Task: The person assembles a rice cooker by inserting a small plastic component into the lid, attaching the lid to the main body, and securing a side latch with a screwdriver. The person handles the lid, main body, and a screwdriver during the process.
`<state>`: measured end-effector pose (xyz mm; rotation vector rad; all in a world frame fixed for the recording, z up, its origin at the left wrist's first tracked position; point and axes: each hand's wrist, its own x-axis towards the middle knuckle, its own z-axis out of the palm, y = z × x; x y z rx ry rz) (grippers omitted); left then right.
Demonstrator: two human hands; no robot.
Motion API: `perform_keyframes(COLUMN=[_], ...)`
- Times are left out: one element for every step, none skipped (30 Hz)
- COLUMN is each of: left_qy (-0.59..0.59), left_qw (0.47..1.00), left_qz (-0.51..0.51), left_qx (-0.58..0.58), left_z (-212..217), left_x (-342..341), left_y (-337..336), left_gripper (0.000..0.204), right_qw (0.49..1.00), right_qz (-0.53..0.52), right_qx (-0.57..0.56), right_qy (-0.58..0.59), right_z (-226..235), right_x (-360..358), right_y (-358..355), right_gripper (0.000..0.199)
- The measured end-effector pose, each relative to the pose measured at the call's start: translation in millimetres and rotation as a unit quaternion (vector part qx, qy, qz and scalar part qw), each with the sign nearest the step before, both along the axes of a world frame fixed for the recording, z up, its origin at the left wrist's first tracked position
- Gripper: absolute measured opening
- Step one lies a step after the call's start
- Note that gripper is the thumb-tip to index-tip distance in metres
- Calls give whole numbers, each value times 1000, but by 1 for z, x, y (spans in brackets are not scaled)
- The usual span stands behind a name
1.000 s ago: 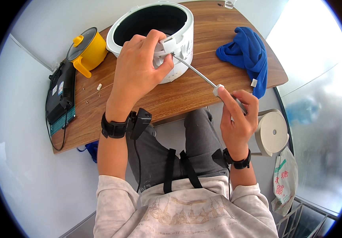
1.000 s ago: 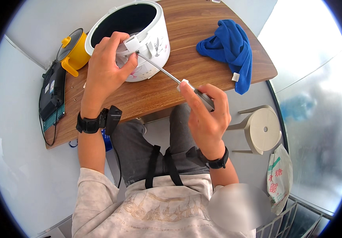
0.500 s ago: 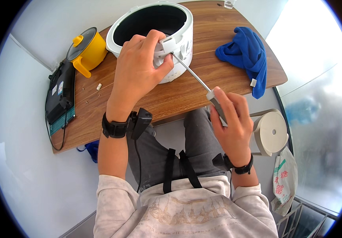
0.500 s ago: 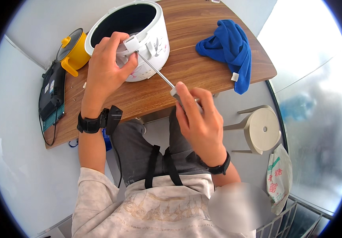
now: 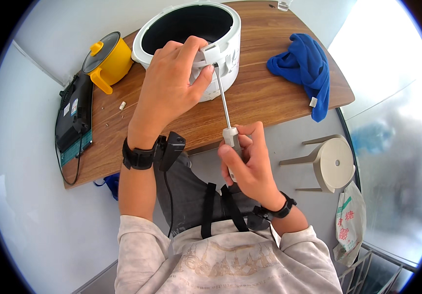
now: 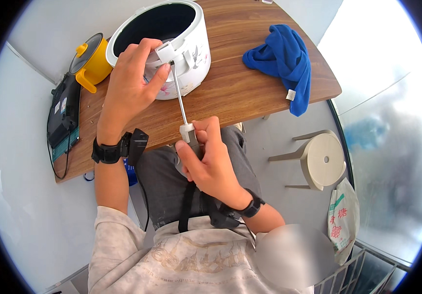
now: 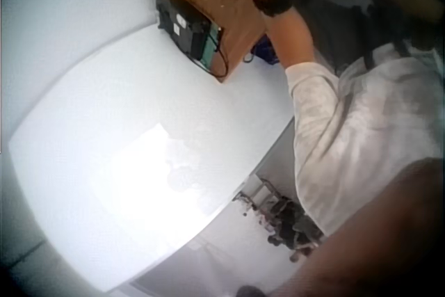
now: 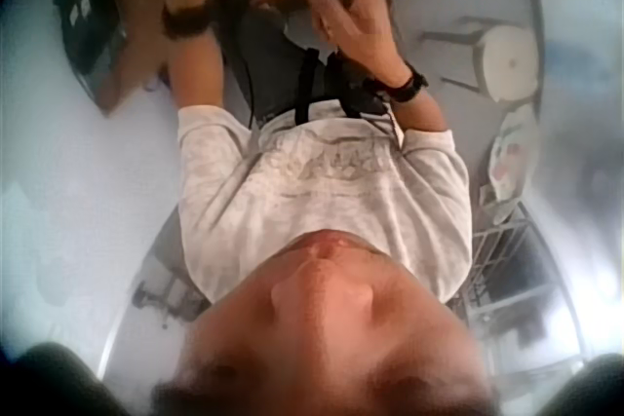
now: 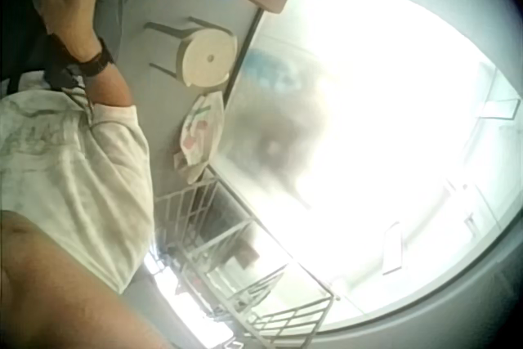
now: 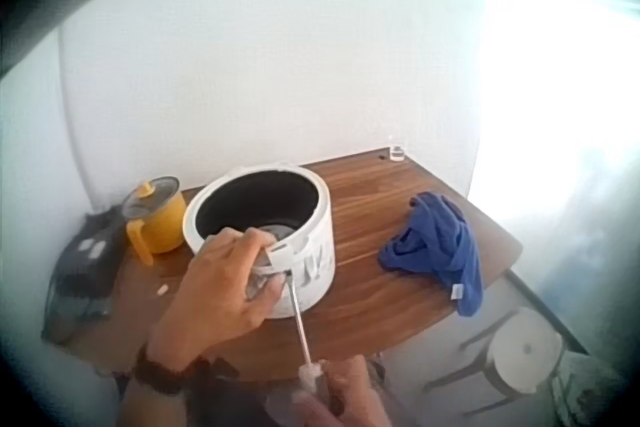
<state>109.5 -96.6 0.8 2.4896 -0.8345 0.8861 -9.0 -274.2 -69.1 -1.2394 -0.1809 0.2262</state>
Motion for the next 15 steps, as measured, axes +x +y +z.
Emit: perform_keyframes(left_qy=[3,7,10,10,10,10,12,13,14,17,20,23,17,12,6], left_qw=[1000,1000,1000,1000,1000,1000,1000,1000,1000,1000,1000,1000,1000,1000,1000], left_qz=[0,0,0,2,4,6,7,8,9,10,10,10,10,9,9], left_qx=[0,1,1,2,3,4,5,6,7,8,9,10,12,14,15], left_z=[0,0,0,1,1,1,1,1,1,1,-1,-1,-1,-1,-1], left_x=[0,0,0,1,1,1,1,0,0,1,2,2,2,3,3], left_y=[0,0,0,1,1,1,0,0,-1,0,1,2,2,2,2], left_gripper=[29,29,29,29,28,28,28,28,27,30,32,34,35,35,36], right_qw=[998,991,980,973,965,956,961,966,970,978,985,990,992,994,994], right_qz=[23,45,67,74,82,89,72,56,39,20,1,-19,-39,-58,-78], right_qx=[58,115,172,198,223,248,239,229,220,190,159,128,111,93,75], right_qy=[27,54,80,96,112,128,118,108,98,81,65,48,36,24,12], right_z=[3,6,8,11,14,15,14,12,10,6,1,-1,-2,-3,-4], right_x=[0,1,1,0,-1,-2,-2,-3,-4,-4,-3,-3,-3,-2,-2], right_y=[-3,-7,-9,-9,-10,-10,-9,-8,-7,-8,-10,-12,-14,-15,-17], right_gripper=[25,24,23,23,23,23,23,24,24,24,25,26,27,28,29])
